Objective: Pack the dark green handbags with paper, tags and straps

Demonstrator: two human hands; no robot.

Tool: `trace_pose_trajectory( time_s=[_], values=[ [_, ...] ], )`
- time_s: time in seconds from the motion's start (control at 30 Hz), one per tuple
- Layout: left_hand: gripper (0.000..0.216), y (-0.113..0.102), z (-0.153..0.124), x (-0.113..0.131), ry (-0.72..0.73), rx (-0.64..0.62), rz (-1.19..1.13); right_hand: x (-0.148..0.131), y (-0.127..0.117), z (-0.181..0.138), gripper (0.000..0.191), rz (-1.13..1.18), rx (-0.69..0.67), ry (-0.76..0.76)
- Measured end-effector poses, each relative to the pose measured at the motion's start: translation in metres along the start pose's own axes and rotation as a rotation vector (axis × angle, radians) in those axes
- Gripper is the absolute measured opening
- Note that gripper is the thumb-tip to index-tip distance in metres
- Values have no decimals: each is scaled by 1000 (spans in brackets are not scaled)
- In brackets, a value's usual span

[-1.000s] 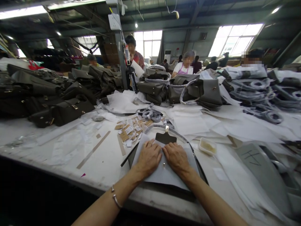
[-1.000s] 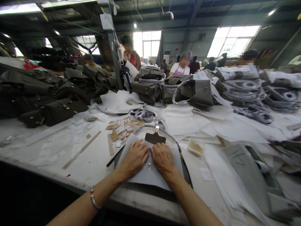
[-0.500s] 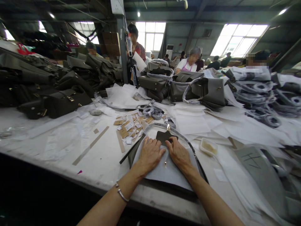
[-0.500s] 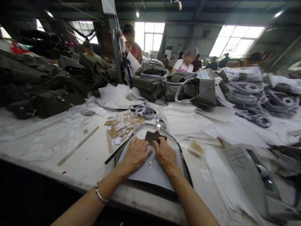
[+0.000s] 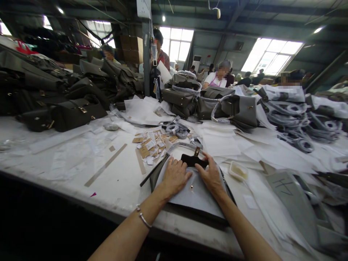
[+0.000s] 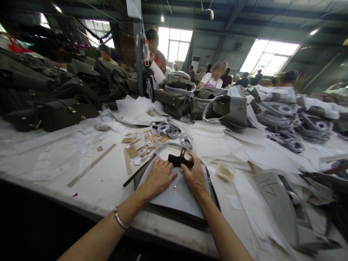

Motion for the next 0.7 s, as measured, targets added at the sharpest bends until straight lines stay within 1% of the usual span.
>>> trace_pose_trajectory(
  time_s=[0.07,0.17,0.27,0.33,0.37,0.43,0.5,0.57,0.63,0.7],
  values=[
    [29,-1,0,0,-4,3,-6,-8,1,-1,50,-7,-17,-54],
    [28,-2,-1,-1,-7,9,-7,-19,3,-5,48,-76,-28,-126],
    [28,-3,-1,0,0,15,-3,-34,-5,-9,43,-188,33,-198],
    [27,-2,-1,0,2,14,1,-44,-12,-12,35,-228,74,-251],
    [26,-2,-1,0,2,13,3,-48,-11,-13,29,-226,52,-268],
    [26,-1,-1,0,3,12,4,-48,1,-13,22,-218,-78,-263],
    [27,0,-1,1,6,10,6,-42,18,-13,24,-253,-247,-228],
    [27,1,-1,0,1,8,6,-36,31,-14,27,-351,-355,-208],
    [28,1,-1,0,-11,7,4,-33,38,-14,31,-455,-400,-212],
    [30,2,-1,-2,-24,6,-2,-32,39,-13,35,-523,-403,-205]
  ],
)
Point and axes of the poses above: each hand's wrist, its own z-axis towards the middle knuckle, its own y-axis out of the palm, x = y × z, the point moved 9 cm from there along z, towards the middle knuckle, and after that the axes turned 7 degrees about z, right-handed, at the moved point
